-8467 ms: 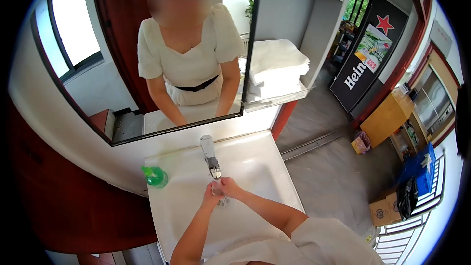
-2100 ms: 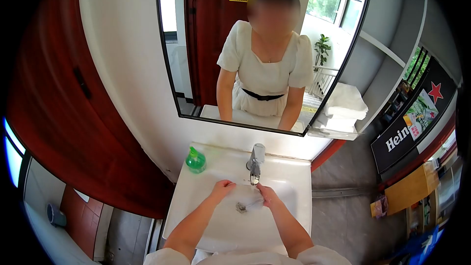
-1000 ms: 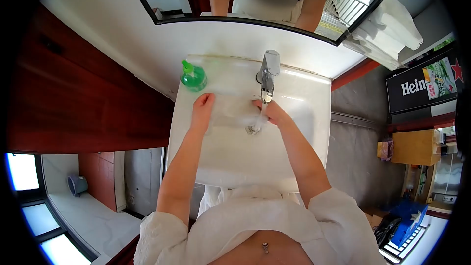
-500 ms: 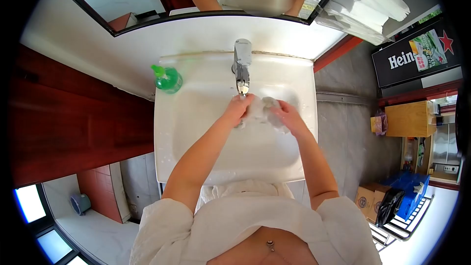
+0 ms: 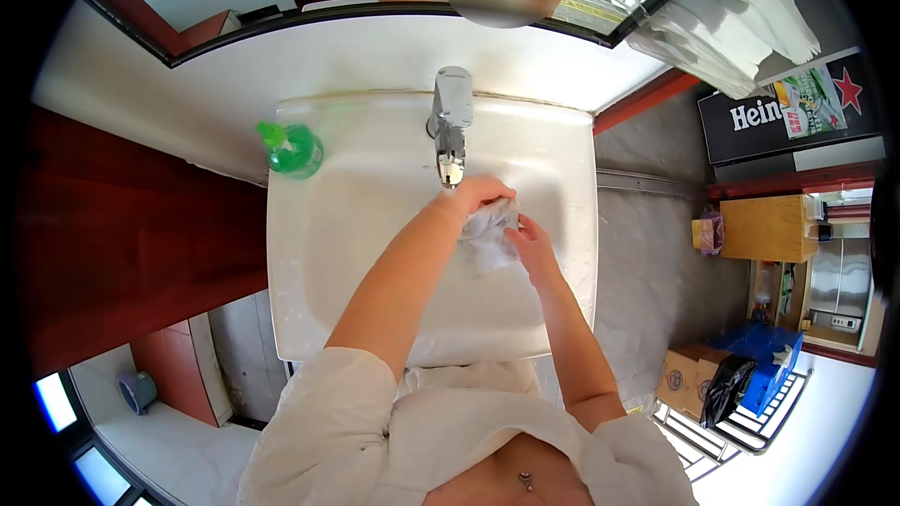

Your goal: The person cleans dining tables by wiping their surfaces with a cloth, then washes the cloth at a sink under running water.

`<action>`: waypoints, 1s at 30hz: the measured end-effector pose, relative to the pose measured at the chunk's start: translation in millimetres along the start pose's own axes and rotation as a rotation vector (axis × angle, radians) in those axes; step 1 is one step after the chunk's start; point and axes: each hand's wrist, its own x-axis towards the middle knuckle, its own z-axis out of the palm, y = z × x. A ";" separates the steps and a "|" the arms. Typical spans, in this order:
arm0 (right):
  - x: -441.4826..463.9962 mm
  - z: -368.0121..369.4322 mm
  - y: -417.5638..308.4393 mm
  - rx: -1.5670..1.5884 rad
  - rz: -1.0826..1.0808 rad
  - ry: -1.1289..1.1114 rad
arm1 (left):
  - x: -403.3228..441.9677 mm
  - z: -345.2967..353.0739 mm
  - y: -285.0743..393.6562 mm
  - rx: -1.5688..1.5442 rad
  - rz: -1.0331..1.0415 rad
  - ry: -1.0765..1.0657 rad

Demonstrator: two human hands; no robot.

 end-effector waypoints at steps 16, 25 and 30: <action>88.2 133.0 -2.9 0.035 0.209 -0.379 | -152.7 -27.5 -59.6 0.048 0.371 0.393; 87.8 121.4 -53.3 -0.357 0.109 -0.652 | -117.4 -80.4 -82.7 0.094 0.770 1.030; 52.9 71.5 -66.4 0.017 0.193 -0.557 | -106.8 -36.8 -48.3 -0.612 0.475 0.223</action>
